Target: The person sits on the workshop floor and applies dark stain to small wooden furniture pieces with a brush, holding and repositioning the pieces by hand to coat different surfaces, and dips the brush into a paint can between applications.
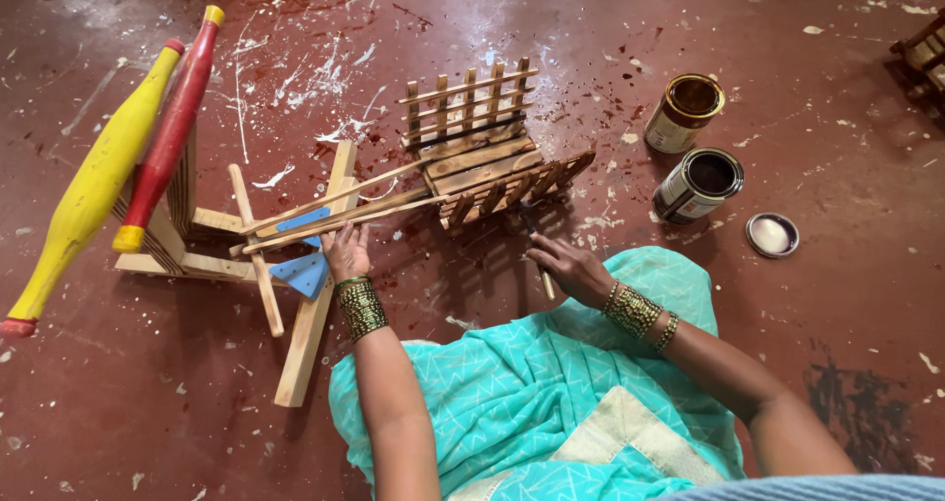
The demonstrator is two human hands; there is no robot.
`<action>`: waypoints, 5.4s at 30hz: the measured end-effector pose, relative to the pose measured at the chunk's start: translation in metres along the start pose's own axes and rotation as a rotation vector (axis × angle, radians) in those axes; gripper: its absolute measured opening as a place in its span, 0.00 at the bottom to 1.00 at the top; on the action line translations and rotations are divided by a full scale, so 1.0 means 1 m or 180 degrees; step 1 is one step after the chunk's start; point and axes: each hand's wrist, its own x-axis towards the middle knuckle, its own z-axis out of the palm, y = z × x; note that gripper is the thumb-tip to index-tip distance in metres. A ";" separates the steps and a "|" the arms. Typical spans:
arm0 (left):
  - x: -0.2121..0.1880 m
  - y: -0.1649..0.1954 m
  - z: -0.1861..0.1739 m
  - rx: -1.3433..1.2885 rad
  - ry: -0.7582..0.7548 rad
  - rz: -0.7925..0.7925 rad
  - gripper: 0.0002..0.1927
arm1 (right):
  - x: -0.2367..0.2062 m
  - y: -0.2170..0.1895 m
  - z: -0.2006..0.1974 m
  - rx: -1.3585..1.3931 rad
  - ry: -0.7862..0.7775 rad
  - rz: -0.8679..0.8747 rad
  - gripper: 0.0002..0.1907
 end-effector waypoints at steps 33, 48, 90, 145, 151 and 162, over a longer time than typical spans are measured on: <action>-0.003 0.001 0.003 0.0259 0.0012 0.0010 0.38 | 0.016 0.041 -0.019 -0.0351 -0.0667 0.0156 0.24; -0.003 0.000 -0.001 0.0193 -0.0093 0.0046 0.38 | 0.009 0.051 -0.013 -0.0468 -0.0969 0.0317 0.27; -0.001 -0.004 -0.007 0.0143 0.0348 -0.0069 0.24 | -0.027 0.113 -0.054 0.0768 0.0080 0.0714 0.13; 0.010 -0.009 -0.024 -0.0061 0.0351 -0.0053 0.32 | -0.010 0.094 -0.048 -0.0016 -0.0572 0.0563 0.17; 0.011 -0.009 -0.025 -0.0076 0.0393 -0.0055 0.34 | 0.002 0.046 -0.047 0.0752 -0.0055 -0.0169 0.12; 0.011 -0.008 -0.026 -0.0080 0.0356 -0.0020 0.36 | -0.005 0.071 -0.019 0.3916 0.0933 0.2362 0.14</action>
